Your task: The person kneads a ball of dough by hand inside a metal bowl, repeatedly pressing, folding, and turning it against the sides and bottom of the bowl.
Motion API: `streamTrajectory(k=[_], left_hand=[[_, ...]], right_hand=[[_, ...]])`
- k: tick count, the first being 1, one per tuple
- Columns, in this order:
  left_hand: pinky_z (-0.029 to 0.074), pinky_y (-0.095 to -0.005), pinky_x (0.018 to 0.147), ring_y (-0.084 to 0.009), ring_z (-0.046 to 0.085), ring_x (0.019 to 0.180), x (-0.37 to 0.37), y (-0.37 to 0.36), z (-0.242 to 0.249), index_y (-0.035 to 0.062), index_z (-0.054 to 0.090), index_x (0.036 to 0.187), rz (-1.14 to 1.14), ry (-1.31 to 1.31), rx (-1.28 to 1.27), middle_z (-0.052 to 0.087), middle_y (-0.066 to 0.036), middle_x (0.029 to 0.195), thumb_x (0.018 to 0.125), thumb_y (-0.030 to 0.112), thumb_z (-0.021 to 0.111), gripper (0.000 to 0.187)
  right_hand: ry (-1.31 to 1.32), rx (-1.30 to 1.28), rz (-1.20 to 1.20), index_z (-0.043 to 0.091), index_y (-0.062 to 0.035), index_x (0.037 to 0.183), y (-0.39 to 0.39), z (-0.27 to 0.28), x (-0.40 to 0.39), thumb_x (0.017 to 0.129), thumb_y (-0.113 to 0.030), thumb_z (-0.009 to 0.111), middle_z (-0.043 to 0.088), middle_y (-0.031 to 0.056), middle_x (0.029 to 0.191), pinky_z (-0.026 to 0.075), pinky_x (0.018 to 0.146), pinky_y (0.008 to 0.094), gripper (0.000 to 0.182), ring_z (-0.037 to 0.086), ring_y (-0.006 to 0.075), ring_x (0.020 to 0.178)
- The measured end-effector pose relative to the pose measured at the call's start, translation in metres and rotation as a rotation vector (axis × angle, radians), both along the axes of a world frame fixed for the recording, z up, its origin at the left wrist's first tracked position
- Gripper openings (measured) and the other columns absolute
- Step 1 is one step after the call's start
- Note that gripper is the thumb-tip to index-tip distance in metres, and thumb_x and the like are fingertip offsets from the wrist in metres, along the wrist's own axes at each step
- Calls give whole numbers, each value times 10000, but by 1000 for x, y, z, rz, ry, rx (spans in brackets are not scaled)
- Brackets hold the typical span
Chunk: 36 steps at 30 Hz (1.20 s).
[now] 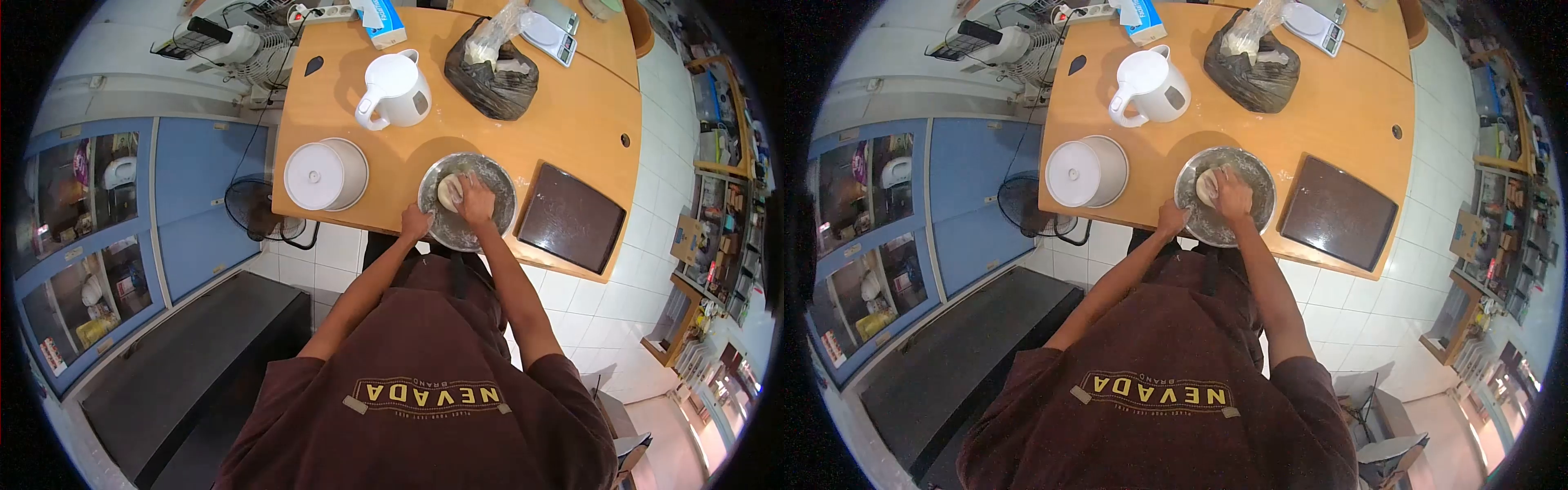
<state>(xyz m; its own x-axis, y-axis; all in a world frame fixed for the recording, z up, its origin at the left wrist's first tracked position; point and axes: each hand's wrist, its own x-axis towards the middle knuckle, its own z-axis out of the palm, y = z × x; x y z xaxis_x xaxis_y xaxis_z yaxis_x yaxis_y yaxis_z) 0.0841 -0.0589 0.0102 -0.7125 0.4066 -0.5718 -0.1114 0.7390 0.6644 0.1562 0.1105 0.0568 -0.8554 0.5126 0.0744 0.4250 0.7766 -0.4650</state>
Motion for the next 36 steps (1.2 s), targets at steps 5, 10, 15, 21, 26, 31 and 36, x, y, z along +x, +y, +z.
streamTrajectory(k=[5, 10, 15, 21, 26, 31, 36], left_hand=[[510, -481, 846, -447, 639, 976, 1, 0, -6, -38, 680, 995, 43, 16, -31, 675, -284, 964, 737, 209, 699, 357], [507, -484, 841, -451, 639, 960, -11, 2, 24, -41, 679, 987, -28, 77, -57, 674, -287, 940, 733, 204, 704, 355], [507, -488, 833, -442, 643, 953, -16, -2, 5, -42, 678, 984, -50, 42, -55, 673, -288, 930, 732, 209, 716, 358], [509, -474, 835, -429, 652, 954, -18, 1, 15, -32, 680, 999, -15, -1, -121, 687, -266, 940, 745, 182, 713, 333], [512, -458, 830, -412, 662, 954, -17, 5, 28, -17, 681, 1024, 65, -44, -26, 696, -248, 956, 734, 146, 700, 333], [513, -455, 830, -406, 664, 961, -10, 5, 17, -18, 683, 1021, 105, -49, -9, 696, -249, 971, 731, 142, 694, 332], [517, -452, 840, -409, 661, 979, -12, 4, 7, -16, 689, 1038, 99, -51, -97, 694, -251, 987, 738, 167, 695, 352]], right_hand=[[-36, 130, 67, 655, -117, 1102, 11, 6, -15, 877, -329, 635, 615, 126, 1109, 504, 824, 454, 310, 590, 366, 1000], [120, 39, 160, 654, -125, 1101, 6, -20, -20, 876, -292, 626, 606, 91, 1085, 456, 897, 491, 281, 520, 363, 1110], [61, 13, 193, 648, -89, 960, -3, -28, -25, 841, -250, 657, 630, 136, 1086, 500, 854, 478, 200, 594, 378, 982], [-24, -65, 86, 646, -67, 782, 9, -32, -61, 860, -259, 615, 671, 140, 855, 526, 710, 498, 209, 657, 369, 760], [-151, -169, 75, 677, -63, 784, 16, -30, -70, 842, -315, 619, 680, 170, 834, 530, 699, 495, 265, 663, 383, 767], [-276, -295, -118, 712, -67, 854, 15, -21, -60, 851, -349, 606, 684, 223, 851, 530, 749, 505, 301, 665, 420, 804], [-360, -442, -414, 698, -2, 960, 16, -23, -40, 856, -389, 601, 678, 276, 928, 524, 836, 497, 413, 662, 441, 904]])
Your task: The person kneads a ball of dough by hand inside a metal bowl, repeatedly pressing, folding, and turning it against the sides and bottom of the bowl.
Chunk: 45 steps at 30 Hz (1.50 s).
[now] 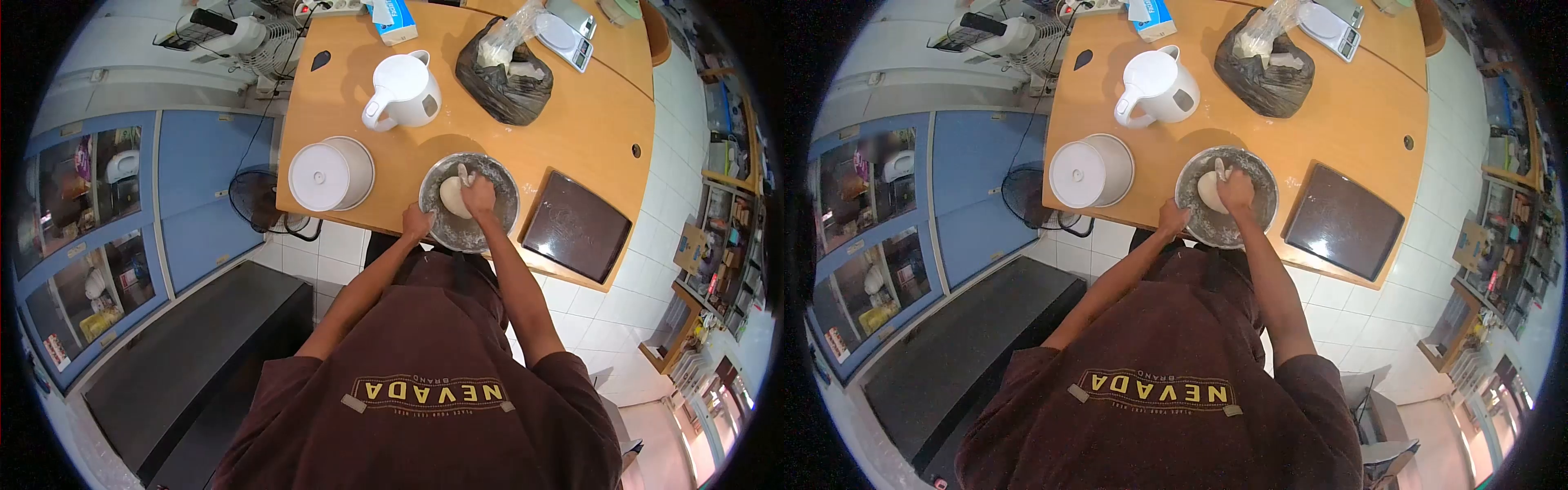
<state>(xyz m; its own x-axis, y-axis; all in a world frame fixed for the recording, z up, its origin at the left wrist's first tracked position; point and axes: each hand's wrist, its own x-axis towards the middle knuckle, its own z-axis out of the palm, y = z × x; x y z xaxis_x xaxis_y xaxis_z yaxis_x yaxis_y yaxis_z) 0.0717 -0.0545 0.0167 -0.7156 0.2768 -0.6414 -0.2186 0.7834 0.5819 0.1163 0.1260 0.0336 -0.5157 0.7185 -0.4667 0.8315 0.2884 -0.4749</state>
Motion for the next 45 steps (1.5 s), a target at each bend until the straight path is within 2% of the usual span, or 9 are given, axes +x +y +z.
streamTrajectory(k=[3, 6, 9, 21, 27, 30, 36, 39, 45], left_hand=[[521, -448, 845, -409, 659, 989, -1, 0, 2, -11, 690, 1054, -15, -26, -19, 693, -252, 997, 750, 181, 691, 359], [524, -446, 844, -405, 661, 988, 0, 3, 11, -14, 687, 1059, 45, -58, -9, 693, -251, 1000, 755, 188, 700, 365], [525, -448, 840, -405, 662, 985, 3, 4, 13, -21, 686, 1054, 77, -48, 32, 692, -254, 1004, 756, 195, 717, 369], [518, -458, 830, -423, 653, 983, 9, -4, -3, -36, 686, 1009, -10, 5, 56, 690, -260, 980, 757, 217, 728, 359], [516, -464, 829, -424, 649, 988, 5, -1, 4, -48, 681, 999, -43, 17, 20, 683, -274, 978, 757, 226, 728, 369], [516, -464, 823, -431, 648, 977, 6, -3, -1, -50, 679, 1004, -60, 40, 17, 683, -275, 975, 759, 230, 728, 375], [516, -471, 820, -447, 648, 951, 4, -3, -2, -45, 680, 1017, -51, 50, 28, 679, -288, 956, 743, 261, 736, 415], [514, -482, 817, -457, 647, 932, 1, -1, 7, -49, 679, 994, -65, 35, 53, 677, -293, 932, 729, 260, 739, 412], [501, -494, 842, -455, 638, 940, -1, -2, 4, -61, 653, 1008, -155, 49, 14, 673, -289, 945, 730, 228, 708, 404]], right_hand=[[271, 42, 10, 679, 20, 1021, 0, -14, 27, 856, -408, 625, 670, 290, 950, 520, 844, 488, 462, 651, 457, 914], [349, -149, 136, 660, -4, 1119, 11, -3, 51, 859, -308, 641, 671, 275, 925, 512, 842, 491, 400, 646, 440, 927], [98, -210, 247, 611, -18, 1216, 11, 43, 53, 825, -264, 678, 670, 264, 981, 509, 857, 466, 466, 638, 422, 976], [415, 22, 461, 621, -31, 1176, -22, 75, 86, 716, -30, 692, 671, 236, 987, 522, 833, 458, 465, 644, 424, 914], [444, -90, 383, 647, -31, 1069, -7, 86, 79, 729, -57, 706, 662, 215, 994, 522, 777, 470, 345, 657, 399, 873], [434, -64, 437, 650, -35, 1045, -2, 60, 68, 747, -107, 716, 665, 203, 939, 529, 726, 444, 314, 665, 379, 819], [238, 298, 584, 629, -77, 1113, -22, 51, 40, 878, -278, 631, 601, 205, 1159, 457, 914, 479, 310, 595, 390, 1052], [249, 283, 531, 611, -80, 1152, -44, 44, 31, 913, -331, 580, 540, 203, 1272, 390, 997, 518, 348, 513, 409, 1174], [233, 241, 408, 615, -83, 1154, -50, 4, 25, 928, -372, 536, 544, 189, 1266, 401, 990, 518, 376, 504, 380, 1189]])
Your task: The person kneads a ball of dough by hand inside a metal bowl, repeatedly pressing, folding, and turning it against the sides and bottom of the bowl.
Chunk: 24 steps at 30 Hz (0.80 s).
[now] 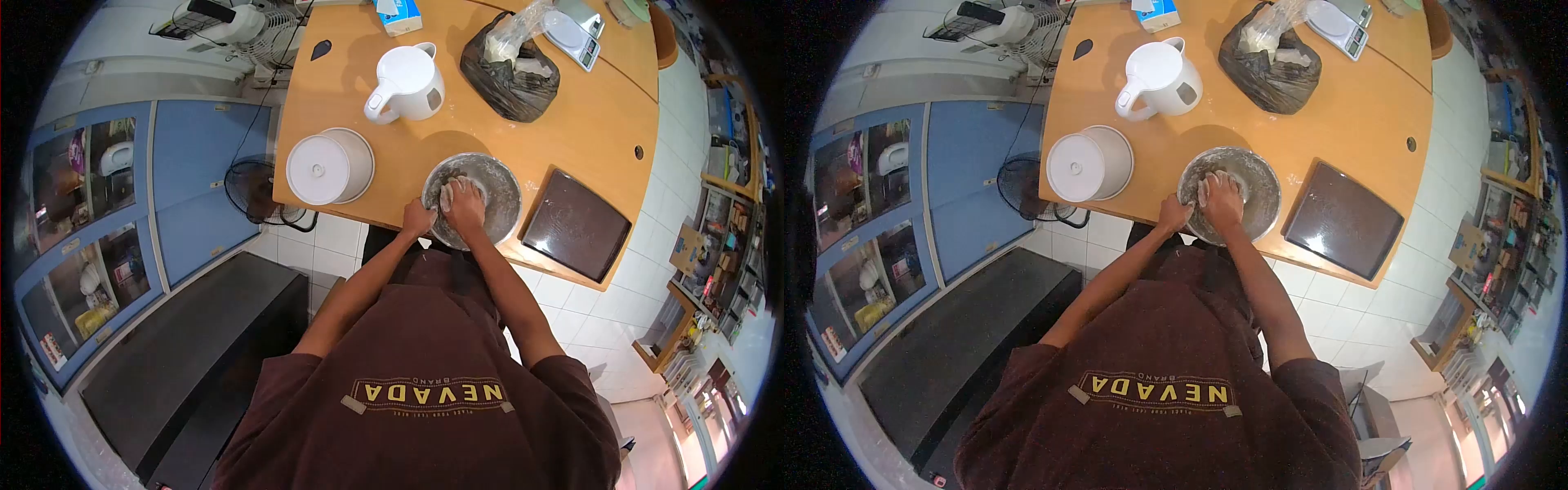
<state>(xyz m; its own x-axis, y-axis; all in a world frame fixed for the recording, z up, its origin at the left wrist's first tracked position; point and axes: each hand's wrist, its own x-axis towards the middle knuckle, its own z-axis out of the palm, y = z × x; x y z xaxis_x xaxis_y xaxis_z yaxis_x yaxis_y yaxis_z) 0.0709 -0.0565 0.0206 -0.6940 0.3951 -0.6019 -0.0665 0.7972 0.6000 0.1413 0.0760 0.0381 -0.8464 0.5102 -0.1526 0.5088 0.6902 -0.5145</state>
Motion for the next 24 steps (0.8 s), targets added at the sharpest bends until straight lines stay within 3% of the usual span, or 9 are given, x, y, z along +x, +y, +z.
streamTrajectory(k=[2, 12, 15, 18, 24], left_hand=[[497, -496, 853, -454, 635, 957, 2, -3, -17, -57, 650, 1026, 24, 1, 28, 669, -292, 964, 730, 211, 696, 401], [486, -499, 886, -470, 624, 976, 3, -6, -14, -47, 655, 1015, 20, 6, 166, 655, -308, 1004, 722, 222, 695, 399], [485, -495, 890, -468, 621, 985, 2, -5, -12, -41, 650, 1042, 6, 9, 90, 657, -301, 1012, 722, 218, 693, 414], [487, -491, 887, -453, 622, 1005, -8, 0, -10, -34, 642, 1078, -20, -2, -76, 660, -292, 1024, 727, 216, 695, 435], [495, -483, 876, -424, 629, 1025, -6, 0, -1, -27, 633, 1116, 17, -8, 124, 668, -273, 1041, 738, 169, 691, 430]], right_hand=[[-50, 44, -16, 612, -86, 1154, 0, -5, -6, 934, -373, 522, 546, 187, 1255, 405, 981, 521, 373, 512, 381, 1179], [-200, 114, -82, 572, -119, 1100, 4, -6, -23, 933, -357, 490, 537, 183, 1234, 386, 962, 583, 302, 481, 413, 1190], [-207, 13, -116, 571, -129, 1101, 10, -3, -25, 931, -383, 493, 539, 192, 1232, 380, 968, 582, 316, 475, 417, 1201], [-113, 131, -256, 553, -115, 1149, 4, -23, -26, 898, -401, 556, 535, 179, 1188, 401, 962, 570, 381, 502, 407, 1138], [41, -440, -251, 634, -62, 1128, 44, -50, -5, 857, -423, 626, 595, 220, 1174, 413, 991, 503, 451, 530, 432, 1129]])
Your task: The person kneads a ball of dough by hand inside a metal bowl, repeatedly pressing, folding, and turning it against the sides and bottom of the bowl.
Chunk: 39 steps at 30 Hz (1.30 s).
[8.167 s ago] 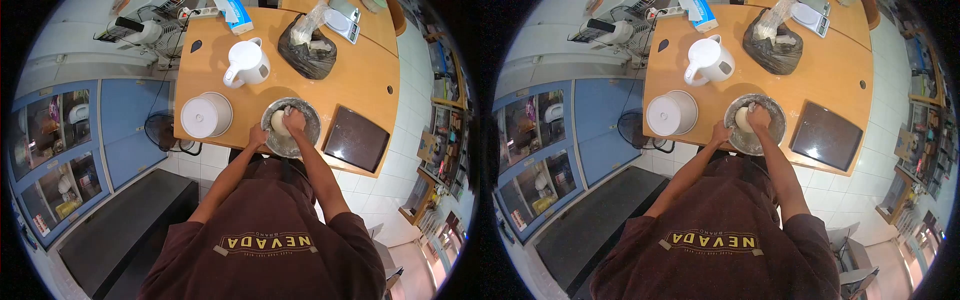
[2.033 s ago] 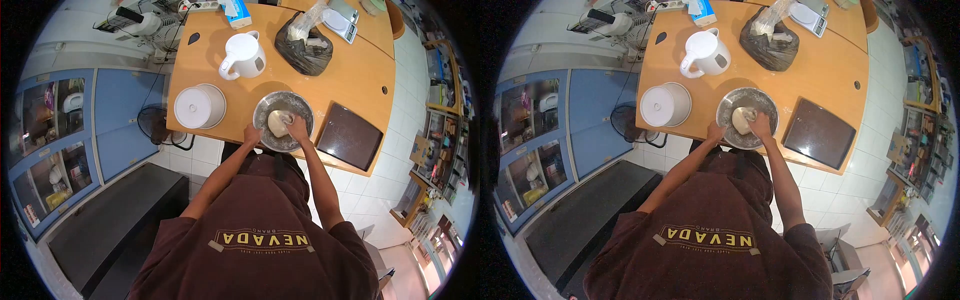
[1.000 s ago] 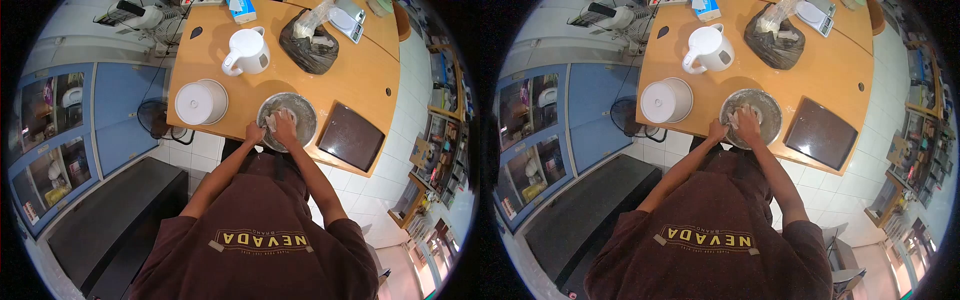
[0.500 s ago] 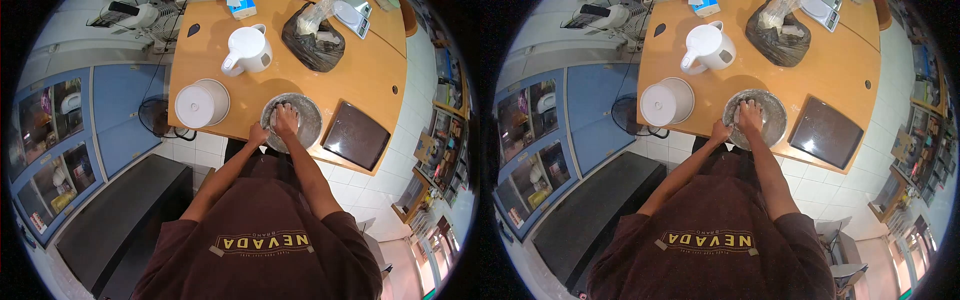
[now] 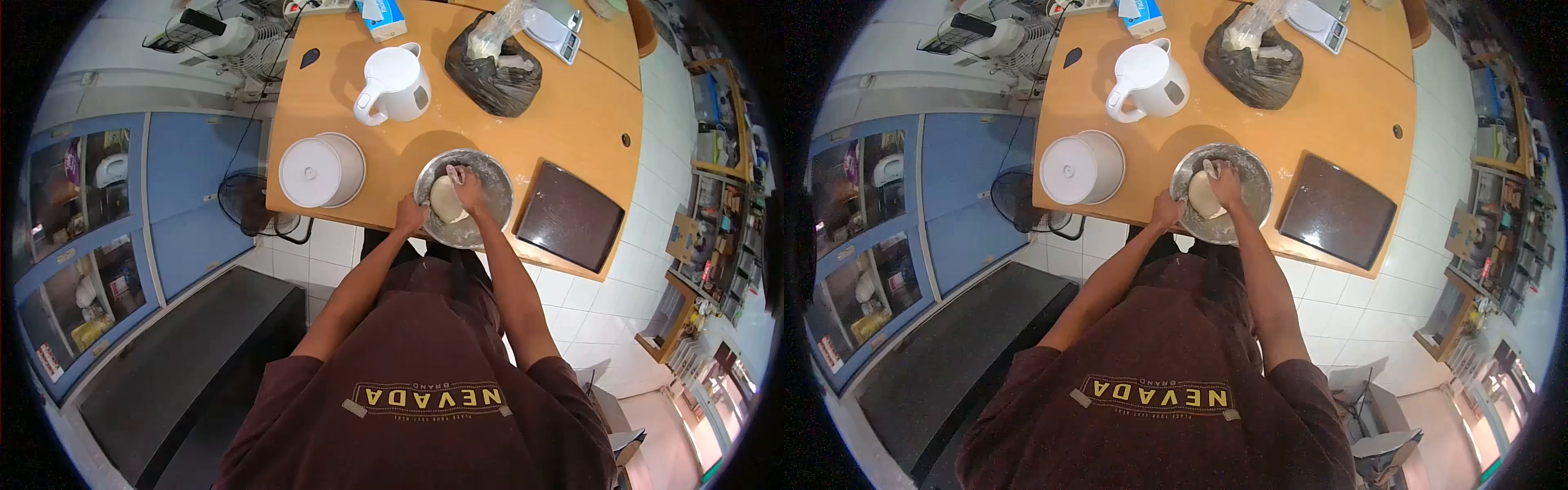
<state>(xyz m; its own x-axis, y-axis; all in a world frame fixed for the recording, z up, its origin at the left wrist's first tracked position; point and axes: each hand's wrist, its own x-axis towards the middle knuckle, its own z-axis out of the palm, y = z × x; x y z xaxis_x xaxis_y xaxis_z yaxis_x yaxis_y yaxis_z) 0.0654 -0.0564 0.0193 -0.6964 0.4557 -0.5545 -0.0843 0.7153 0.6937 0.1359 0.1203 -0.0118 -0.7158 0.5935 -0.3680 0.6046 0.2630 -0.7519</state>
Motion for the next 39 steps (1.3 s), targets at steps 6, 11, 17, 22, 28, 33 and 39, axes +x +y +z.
streamTrajectory(k=[6, 11, 17, 22, 28, 33, 39], left_hand=[[498, -480, 868, -442, 631, 1009, 10, 2, -4, -49, 635, 1086, 57, 7, -103, 667, -282, 1031, 756, 182, 702, 408], [502, -478, 856, -444, 635, 1001, 13, -4, -19, -74, 630, 1055, 49, 13, -60, 663, -300, 1013, 765, 205, 702, 409], [502, -480, 858, -445, 636, 986, 12, -7, -34, -75, 627, 1062, -20, 13, -44, 657, -305, 1026, 755, 221, 690, 431], [483, -483, 904, -460, 611, 1029, 9, -7, -25, -84, 606, 1102, -76, -72, -90, 640, -316, 1074, 747, 231, 684, 481], [475, -479, 922, -457, 600, 1064, 19, -11, -36, -43, 617, 1133, -24, 15, -43, 644, -304, 1083, 765, 239, 681, 468], [494, -467, 888, -434, 617, 1058, 19, -10, -19, 6, 636, 1148, -79, -18, -121, 658, -282, 1071, 786, 258, 670, 442], [484, -499, 903, -456, 616, 1022, 20, -15, -17, -1, 617, 1166, -127, -13, -71, 655, -284, 1062, 754, 213, 668, 467]], right_hand=[[54, 278, 205, 659, -10, 949, 6, 25, 29, 851, -316, 658, 640, 237, 1000, 471, 856, 495, 321, 606, 449, 974], [47, 265, 267, 573, -57, 1061, 0, 44, 46, 769, -259, 742, 655, 219, 1007, 489, 834, 497, 393, 624, 446, 966], [63, 129, 356, 514, -73, 1176, 5, 41, 58, 717, -208, 787, 674, 223, 1004, 516, 842, 476, 551, 645, 419, 974], [167, 127, 248, 557, -74, 1211, 8, 74, 49, 718, -267, 795, 617, 235, 1141, 473, 923, 483, 580, 576, 448, 1073], [136, 388, 322, 554, -87, 1205, -12, 98, 52, 763, -306, 768, 529, 214, 1205, 430, 941, 516, 538, 513, 436, 1108], [188, 383, 295, 513, -78, 1244, -26, 92, 62, 790, -310, 737, 511, 233, 1227, 403, 972, 523, 557, 485, 447, 1149], [82, 366, 229, 485, -69, 1289, -47, 51, 59, 834, -390, 672, 498, 233, 1250, 373, 1004, 535, 588, 466, 435, 1189]])
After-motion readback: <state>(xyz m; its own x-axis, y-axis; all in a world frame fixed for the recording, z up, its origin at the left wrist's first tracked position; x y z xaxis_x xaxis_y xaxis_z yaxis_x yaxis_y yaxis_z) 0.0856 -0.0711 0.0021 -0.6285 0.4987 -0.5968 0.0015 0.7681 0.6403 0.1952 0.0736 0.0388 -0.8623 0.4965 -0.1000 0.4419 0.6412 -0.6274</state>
